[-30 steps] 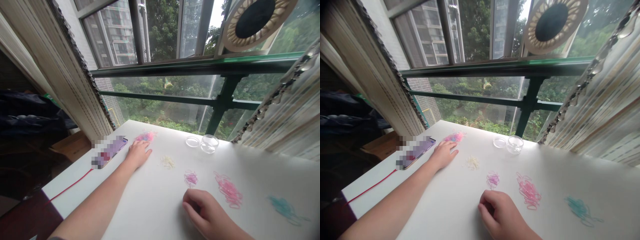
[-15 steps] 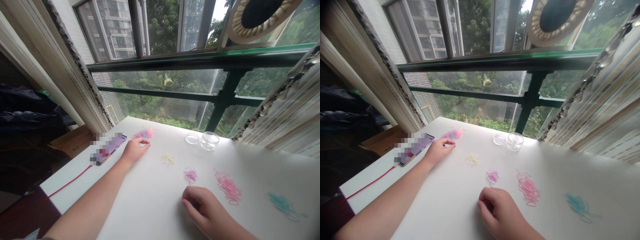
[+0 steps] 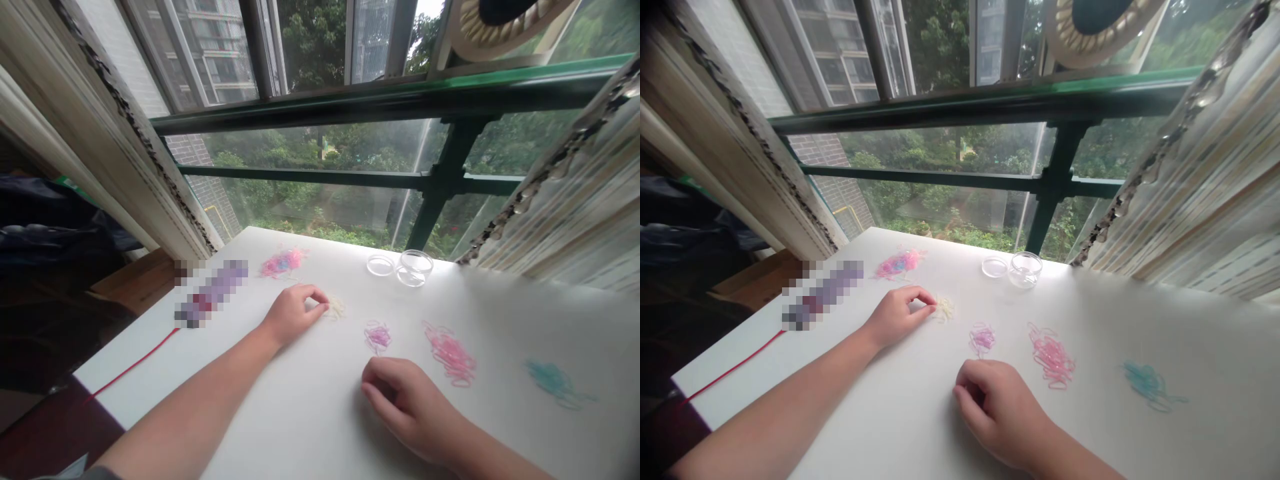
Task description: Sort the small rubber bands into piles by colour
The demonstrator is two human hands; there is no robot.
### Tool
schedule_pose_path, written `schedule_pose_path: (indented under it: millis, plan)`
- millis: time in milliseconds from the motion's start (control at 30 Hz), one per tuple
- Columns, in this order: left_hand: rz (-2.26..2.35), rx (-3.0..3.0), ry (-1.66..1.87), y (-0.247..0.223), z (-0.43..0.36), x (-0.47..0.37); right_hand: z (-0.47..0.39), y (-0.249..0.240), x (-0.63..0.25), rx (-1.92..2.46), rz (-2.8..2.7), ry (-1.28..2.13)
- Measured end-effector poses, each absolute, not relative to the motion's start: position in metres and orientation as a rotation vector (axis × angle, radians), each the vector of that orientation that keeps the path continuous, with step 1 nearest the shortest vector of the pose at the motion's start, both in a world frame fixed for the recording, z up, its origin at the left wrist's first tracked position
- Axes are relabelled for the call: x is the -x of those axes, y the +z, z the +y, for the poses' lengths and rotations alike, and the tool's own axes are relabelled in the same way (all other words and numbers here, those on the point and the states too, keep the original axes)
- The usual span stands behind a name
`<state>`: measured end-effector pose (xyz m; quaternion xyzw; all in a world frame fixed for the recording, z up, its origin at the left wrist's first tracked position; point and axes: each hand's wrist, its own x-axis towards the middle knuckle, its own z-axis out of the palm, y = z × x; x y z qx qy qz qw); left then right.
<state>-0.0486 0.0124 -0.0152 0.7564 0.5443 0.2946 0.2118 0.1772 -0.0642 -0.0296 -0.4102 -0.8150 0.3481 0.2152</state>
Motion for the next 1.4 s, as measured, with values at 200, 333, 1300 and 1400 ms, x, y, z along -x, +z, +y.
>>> schedule_pose_path:
  millis: [200,333,1300,1400]
  plan:
    - [1.519,-2.241,0.809,-0.015,0.021,0.059,-0.064,-0.029,-0.178,1.153,-2.283,0.964]
    - [1.806,-2.27,0.888,-0.016,0.037,0.09,-0.064,-0.03,-0.178,1.15,-2.291,0.976]
    - [2.328,-2.098,0.745,-0.032,0.059,0.101,-0.061,-0.031,-0.175,1.163,-2.288,0.997]
    - [2.342,-2.118,0.718,-0.033,0.058,0.103,-0.061,-0.031,-0.176,1.157,-2.282,0.998]
